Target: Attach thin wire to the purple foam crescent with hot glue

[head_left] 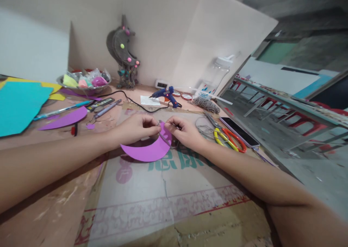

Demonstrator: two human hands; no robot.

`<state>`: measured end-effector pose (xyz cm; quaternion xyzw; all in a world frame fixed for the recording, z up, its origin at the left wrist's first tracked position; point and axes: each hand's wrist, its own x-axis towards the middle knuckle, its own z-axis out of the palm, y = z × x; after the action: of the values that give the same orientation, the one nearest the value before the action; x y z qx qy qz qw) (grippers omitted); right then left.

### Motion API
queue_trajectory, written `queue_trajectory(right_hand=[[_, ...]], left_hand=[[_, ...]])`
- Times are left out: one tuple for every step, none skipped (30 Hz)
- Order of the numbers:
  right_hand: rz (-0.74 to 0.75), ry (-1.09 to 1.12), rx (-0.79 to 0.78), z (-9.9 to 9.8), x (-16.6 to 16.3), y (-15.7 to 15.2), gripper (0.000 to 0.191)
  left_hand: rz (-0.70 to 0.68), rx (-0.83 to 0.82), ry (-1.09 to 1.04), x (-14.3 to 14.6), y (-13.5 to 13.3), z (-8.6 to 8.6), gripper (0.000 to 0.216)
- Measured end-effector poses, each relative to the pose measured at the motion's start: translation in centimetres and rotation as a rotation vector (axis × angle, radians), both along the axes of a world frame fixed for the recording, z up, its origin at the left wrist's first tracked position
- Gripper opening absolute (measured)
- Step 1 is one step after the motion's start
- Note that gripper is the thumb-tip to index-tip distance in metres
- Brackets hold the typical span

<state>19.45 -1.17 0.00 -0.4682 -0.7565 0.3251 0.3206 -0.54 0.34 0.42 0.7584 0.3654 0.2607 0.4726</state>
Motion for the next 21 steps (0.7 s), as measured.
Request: queue_trajectory(right_hand=[[0.0, -0.001, -0.003, 0.0, 0.0, 0.0, 0.026], [0.001, -0.004, -0.004, -0.1, 0.1, 0.1, 0.027], [0.003, -0.007, 0.004, -0.1, 0.1, 0.1, 0.027], [0.008, -0.013, 0.018, -0.1, 0.1, 0.2, 0.027], [0.014, -0.019, 0.037, -0.2, 0.2, 0.2, 0.026], [0.02, -0.027, 0.058, -0.1, 0.2, 0.2, 0.025], [0.025, -0.035, 0.077, -0.1, 0.2, 0.1, 0.023], [0.028, -0.044, 0.09, -0.1, 0.1, 0.1, 0.021], [0.03, -0.048, 0.096, 0.0, 0.1, 0.1, 0.02], [0.029, -0.049, 0.096, 0.0, 0.1, 0.1, 0.019], [0.021, -0.047, 0.095, 0.0, 0.1, 0.2, 0.019], [0.004, -0.047, 0.099, 0.0, 0.1, 0.3, 0.02], [-0.022, -0.052, 0.11, -0.1, 0.2, 0.5, 0.02], [-0.054, -0.06, 0.13, -0.2, 0.3, 0.8, 0.022], [-0.089, -0.07, 0.16, -0.4, 0.5, 1.2, 0.024], [-0.12, -0.078, 0.194, -0.7, 0.7, 1.6, 0.029], [-0.141, -0.083, 0.231, -0.9, 0.9, 1.9, 0.033], [-0.151, -0.084, 0.265, -1.1, 1.1, 2.2, 0.037], [-0.151, -0.083, 0.294, -1.2, 1.3, 2.4, 0.039], [-0.145, -0.082, 0.319, -1.2, 1.4, 2.4, 0.039], [-0.136, -0.08, 0.339, -1.1, 1.4, 2.4, 0.036]], left_hand=[[-0.002, 0.007, 0.001, 0.0, 0.0, 0.0, 0.023], [-0.004, 0.017, 0.003, 0.0, -0.1, 0.0, 0.024], [-0.007, 0.026, 0.008, 0.0, -0.1, 0.1, 0.025], [-0.008, 0.035, 0.014, 0.1, -0.1, 0.1, 0.026], [-0.009, 0.041, 0.022, 0.1, -0.1, 0.1, 0.026], [-0.009, 0.046, 0.031, 0.1, -0.1, 0.1, 0.025], [-0.007, 0.05, 0.041, 0.1, -0.1, 0.1, 0.025], [-0.005, 0.051, 0.05, 0.1, -0.1, 0.1, 0.024], [0.0, 0.052, 0.055, 0.1, -0.1, 0.1, 0.023], [0.003, 0.053, 0.06, 0.1, -0.1, 0.1, 0.023], [0.006, 0.055, 0.063, 0.1, -0.1, 0.1, 0.023], [0.014, 0.058, 0.063, 0.1, -0.1, 0.0, 0.023], [0.01, 0.054, 0.071, 0.1, -0.1, 0.0, 0.023], [0.019, 0.053, 0.075, 0.1, -0.1, 0.0, 0.024], [0.023, 0.046, 0.081, 0.1, -0.1, 0.1, 0.023], [0.026, 0.051, 0.085, 0.1, -0.1, 0.1, 0.023], [0.02, 0.047, 0.083, 0.1, -0.1, 0.1, 0.024], [0.018, 0.04, 0.08, 0.1, -0.1, 0.1, 0.024], [0.018, 0.037, 0.076, 0.1, -0.1, 0.1, 0.024], [0.017, 0.034, 0.073, 0.1, -0.1, 0.1, 0.024], [0.018, 0.032, 0.071, 0.1, -0.1, 0.1, 0.024]])
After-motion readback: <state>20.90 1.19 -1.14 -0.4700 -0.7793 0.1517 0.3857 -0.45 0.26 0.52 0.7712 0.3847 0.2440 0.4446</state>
